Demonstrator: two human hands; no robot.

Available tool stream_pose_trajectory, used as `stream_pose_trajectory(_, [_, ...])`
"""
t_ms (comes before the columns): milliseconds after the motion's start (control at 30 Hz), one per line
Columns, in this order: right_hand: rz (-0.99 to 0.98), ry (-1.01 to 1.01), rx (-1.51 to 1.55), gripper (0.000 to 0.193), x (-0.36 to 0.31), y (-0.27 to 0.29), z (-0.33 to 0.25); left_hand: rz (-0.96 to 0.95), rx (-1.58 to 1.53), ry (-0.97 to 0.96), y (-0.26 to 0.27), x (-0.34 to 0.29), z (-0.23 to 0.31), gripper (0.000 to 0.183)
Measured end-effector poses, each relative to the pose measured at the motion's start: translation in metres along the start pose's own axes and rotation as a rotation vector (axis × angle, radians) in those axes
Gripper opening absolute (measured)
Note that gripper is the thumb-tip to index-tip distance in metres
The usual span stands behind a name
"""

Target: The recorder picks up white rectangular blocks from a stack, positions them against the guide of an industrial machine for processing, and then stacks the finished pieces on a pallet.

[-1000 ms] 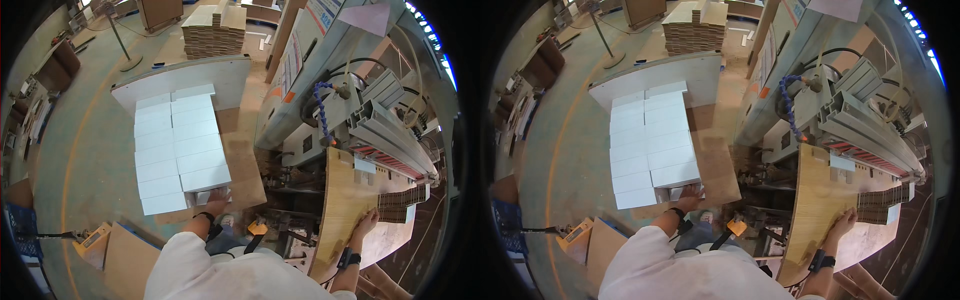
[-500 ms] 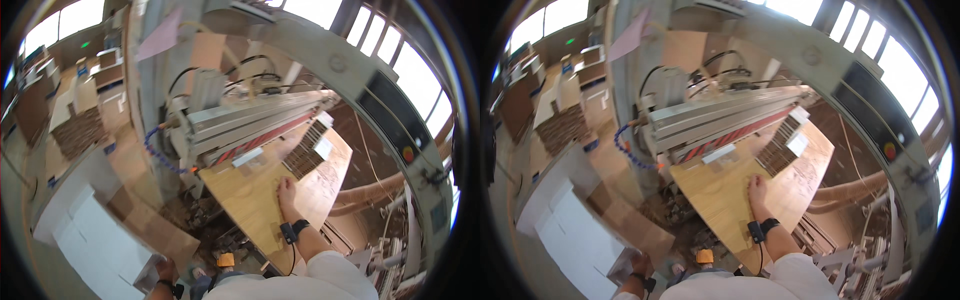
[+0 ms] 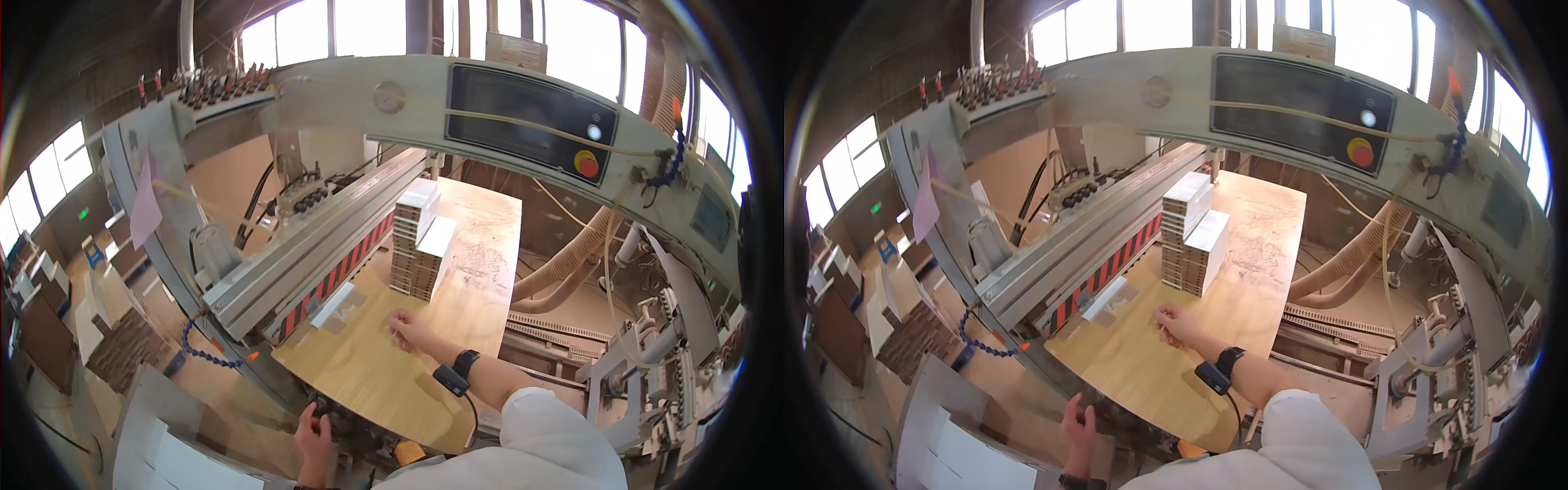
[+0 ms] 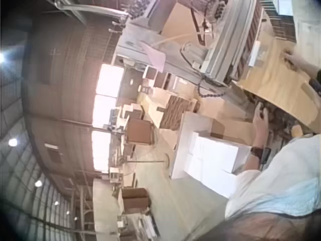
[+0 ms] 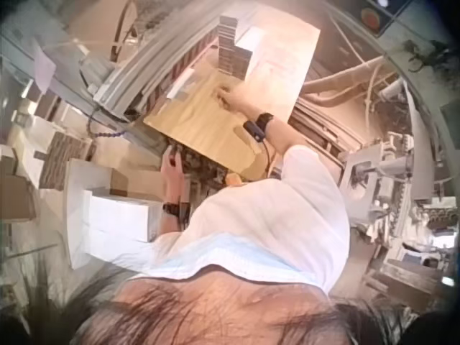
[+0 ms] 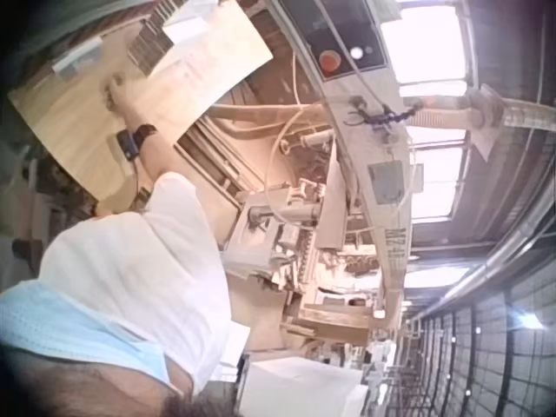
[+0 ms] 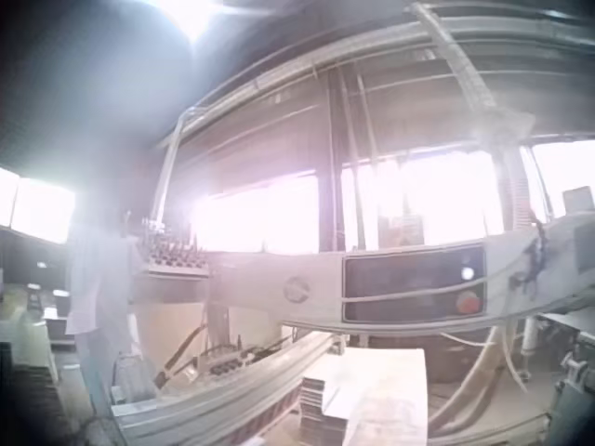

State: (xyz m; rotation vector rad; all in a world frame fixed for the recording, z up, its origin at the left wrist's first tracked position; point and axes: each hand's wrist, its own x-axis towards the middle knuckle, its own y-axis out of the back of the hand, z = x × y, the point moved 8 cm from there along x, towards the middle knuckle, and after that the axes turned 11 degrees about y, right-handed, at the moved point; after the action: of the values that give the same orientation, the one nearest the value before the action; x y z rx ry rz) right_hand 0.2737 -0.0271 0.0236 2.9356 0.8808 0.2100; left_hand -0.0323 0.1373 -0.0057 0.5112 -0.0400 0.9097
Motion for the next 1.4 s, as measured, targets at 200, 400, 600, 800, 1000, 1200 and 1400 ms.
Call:
stream_pose_trajectory(200, [0.357, 0.624, -0.259, 0.018, 0.023, 0.104, -0.111, -0.257, 0.151, -0.564, -0.111, 0.023, 0.140, 0.036])
stream_pose_trajectory(400, [0.459, 0.118, -0.377, 0.057, 0.086, 0.218, -0.124, -0.271, 0.455, -0.688, -0.155, -0.003, 0.142, 0.037])
stream_pose_trajectory(600, [0.220, -0.024, -0.242, 0.066, 0.119, 0.203, -0.091, -0.297, 0.393, -0.626, -0.155, 0.006, 0.137, 0.034])
stream_pose_trajectory(800, [0.311, 0.065, -0.173, 0.068, 0.114, 0.206, -0.084, -0.291, 0.373, -0.603, -0.153, 0.004, 0.138, 0.031])
stream_pose_trajectory(1000, [0.322, 0.152, -0.197, 0.042, 0.112, 0.217, -0.084, -0.276, 0.343, -0.608, -0.154, 0.007, 0.127, 0.031])
stream_pose_trajectory(1200, [0.287, 0.456, 0.256, 0.021, 0.037, 0.156, -0.075, -0.185, 0.306, -0.544, -0.145, 0.009, 0.119, 0.031])
stream_pose_trajectory(1400, [0.076, 0.081, 0.393, 0.021, -0.032, 0.055, -0.003, -0.273, 0.326, -0.514, -0.145, 0.007, 0.118, 0.030])
